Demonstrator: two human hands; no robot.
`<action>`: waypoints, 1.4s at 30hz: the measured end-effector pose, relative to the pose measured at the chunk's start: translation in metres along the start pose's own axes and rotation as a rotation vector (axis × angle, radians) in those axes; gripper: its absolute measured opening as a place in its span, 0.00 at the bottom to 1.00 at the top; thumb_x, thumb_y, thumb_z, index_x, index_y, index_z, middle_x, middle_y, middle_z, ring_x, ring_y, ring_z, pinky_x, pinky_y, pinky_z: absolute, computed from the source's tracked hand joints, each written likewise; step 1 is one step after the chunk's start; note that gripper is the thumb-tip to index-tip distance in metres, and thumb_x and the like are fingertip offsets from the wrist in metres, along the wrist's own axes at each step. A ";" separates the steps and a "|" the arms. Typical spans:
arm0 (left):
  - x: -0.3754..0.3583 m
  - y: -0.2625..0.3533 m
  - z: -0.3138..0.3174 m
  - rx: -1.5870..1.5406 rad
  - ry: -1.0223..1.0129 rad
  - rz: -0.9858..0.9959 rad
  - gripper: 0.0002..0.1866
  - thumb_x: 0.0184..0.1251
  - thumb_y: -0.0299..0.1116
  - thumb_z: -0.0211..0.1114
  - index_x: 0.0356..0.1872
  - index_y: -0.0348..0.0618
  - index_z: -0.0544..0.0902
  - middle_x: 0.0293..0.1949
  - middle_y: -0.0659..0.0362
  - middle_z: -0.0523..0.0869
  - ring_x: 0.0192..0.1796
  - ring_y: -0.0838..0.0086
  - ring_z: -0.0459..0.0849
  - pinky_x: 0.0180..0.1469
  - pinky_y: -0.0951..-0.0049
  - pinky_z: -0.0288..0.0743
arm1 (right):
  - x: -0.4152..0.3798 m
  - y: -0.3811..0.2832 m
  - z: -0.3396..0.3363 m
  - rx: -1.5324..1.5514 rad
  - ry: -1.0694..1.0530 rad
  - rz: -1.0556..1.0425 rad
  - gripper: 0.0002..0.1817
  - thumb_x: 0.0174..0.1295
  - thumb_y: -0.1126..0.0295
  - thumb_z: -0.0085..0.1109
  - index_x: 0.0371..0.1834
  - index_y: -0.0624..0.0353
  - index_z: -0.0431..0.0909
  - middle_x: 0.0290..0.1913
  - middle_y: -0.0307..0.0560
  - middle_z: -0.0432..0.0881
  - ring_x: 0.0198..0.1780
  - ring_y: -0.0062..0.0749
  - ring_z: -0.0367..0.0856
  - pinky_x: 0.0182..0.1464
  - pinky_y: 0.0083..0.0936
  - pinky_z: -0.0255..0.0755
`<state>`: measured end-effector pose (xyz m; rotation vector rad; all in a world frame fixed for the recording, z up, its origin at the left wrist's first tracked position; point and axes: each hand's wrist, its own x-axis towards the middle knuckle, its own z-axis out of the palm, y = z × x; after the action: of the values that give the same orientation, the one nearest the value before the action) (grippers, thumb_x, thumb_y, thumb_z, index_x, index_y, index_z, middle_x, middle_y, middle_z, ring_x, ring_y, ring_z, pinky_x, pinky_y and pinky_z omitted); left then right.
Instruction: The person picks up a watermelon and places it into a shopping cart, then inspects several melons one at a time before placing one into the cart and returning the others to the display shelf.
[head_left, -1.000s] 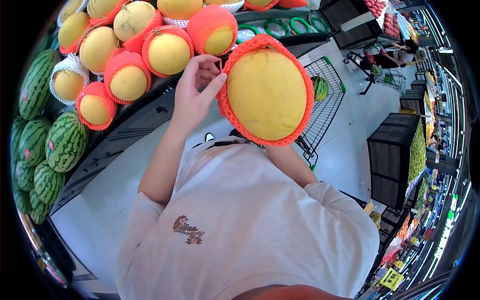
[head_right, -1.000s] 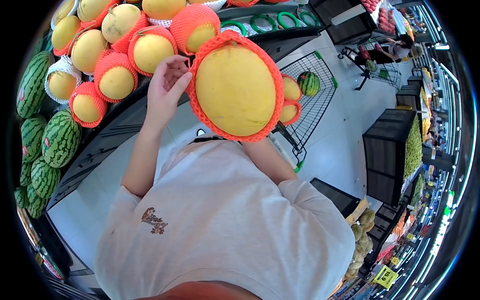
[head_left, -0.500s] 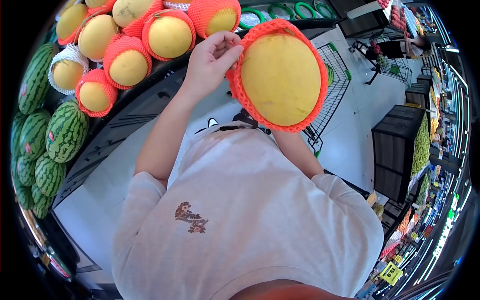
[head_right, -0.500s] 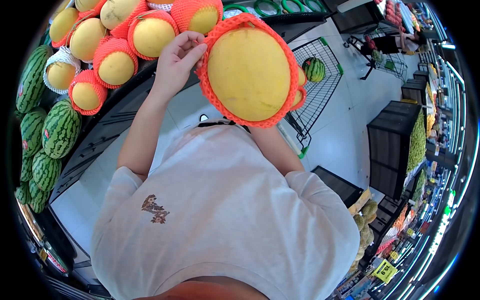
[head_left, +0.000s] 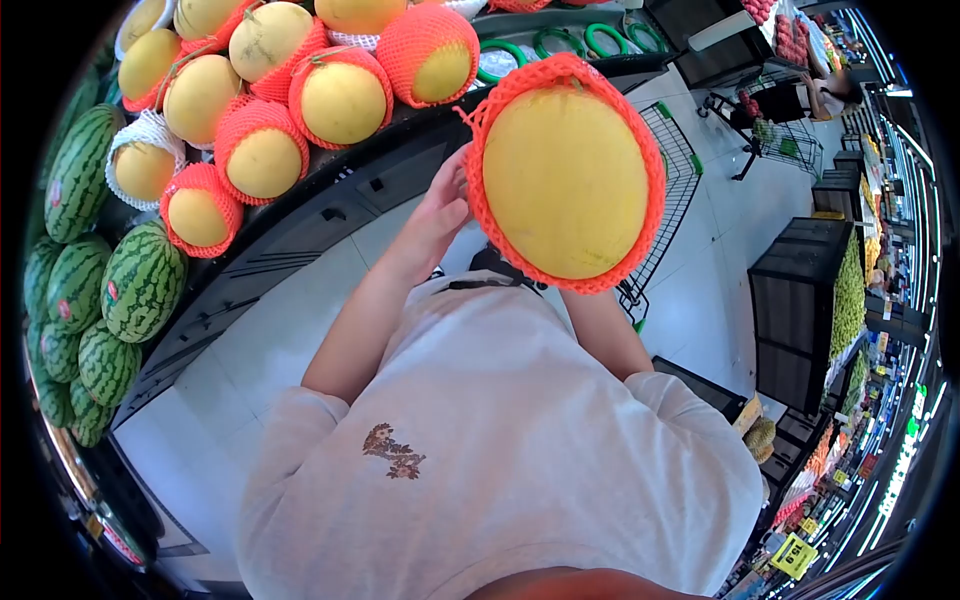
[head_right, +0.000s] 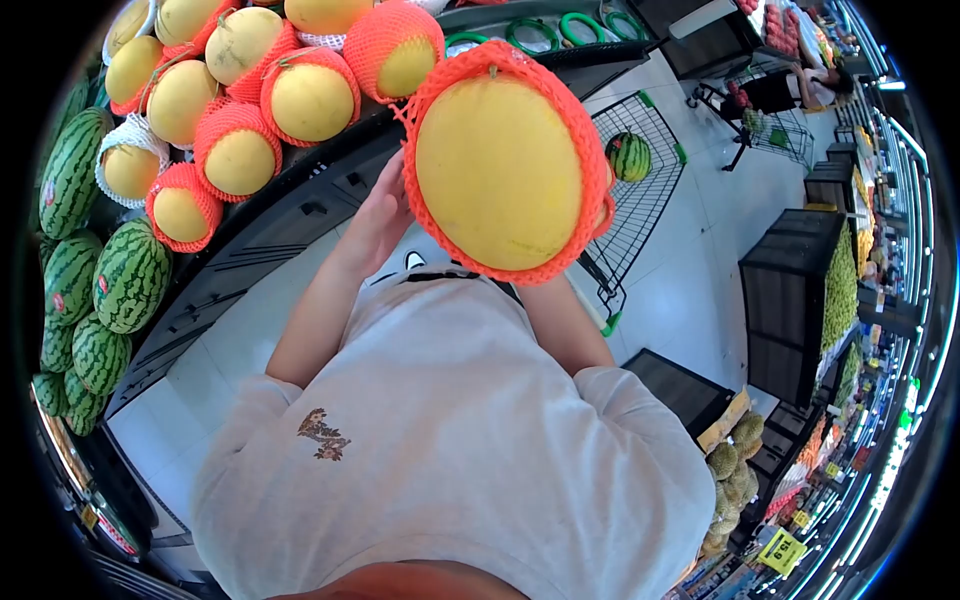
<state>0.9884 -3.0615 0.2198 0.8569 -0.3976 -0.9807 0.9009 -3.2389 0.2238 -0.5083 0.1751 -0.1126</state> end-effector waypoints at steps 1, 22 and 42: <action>0.002 0.005 0.002 0.013 -0.003 0.008 0.66 0.56 0.71 0.72 0.85 0.49 0.45 0.85 0.59 0.52 0.85 0.66 0.51 0.82 0.59 0.47 | 0.000 0.001 0.002 -0.002 -0.003 0.010 0.36 0.78 0.46 0.50 0.83 0.48 0.56 0.80 0.51 0.63 0.76 0.40 0.69 0.70 0.38 0.74; -0.057 -0.030 -0.096 -0.560 -0.006 0.090 0.59 0.50 0.68 0.79 0.80 0.53 0.63 0.78 0.55 0.69 0.79 0.56 0.67 0.77 0.45 0.67 | 0.055 -0.004 0.068 -0.484 -0.057 0.584 0.35 0.77 0.44 0.50 0.82 0.47 0.60 0.78 0.52 0.66 0.74 0.40 0.73 0.68 0.37 0.76; 0.010 0.059 -0.062 -0.229 0.210 0.335 0.62 0.49 0.75 0.74 0.81 0.55 0.58 0.80 0.56 0.63 0.79 0.54 0.66 0.78 0.43 0.66 | 0.025 -0.094 0.100 -1.396 -0.106 -0.325 0.58 0.45 0.57 0.85 0.81 0.54 0.61 0.72 0.54 0.71 0.68 0.44 0.76 0.68 0.37 0.73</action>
<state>1.0666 -3.0261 0.2275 0.6513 -0.2329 -0.6052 0.9384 -3.2773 0.3524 -1.9324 0.0387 -0.2775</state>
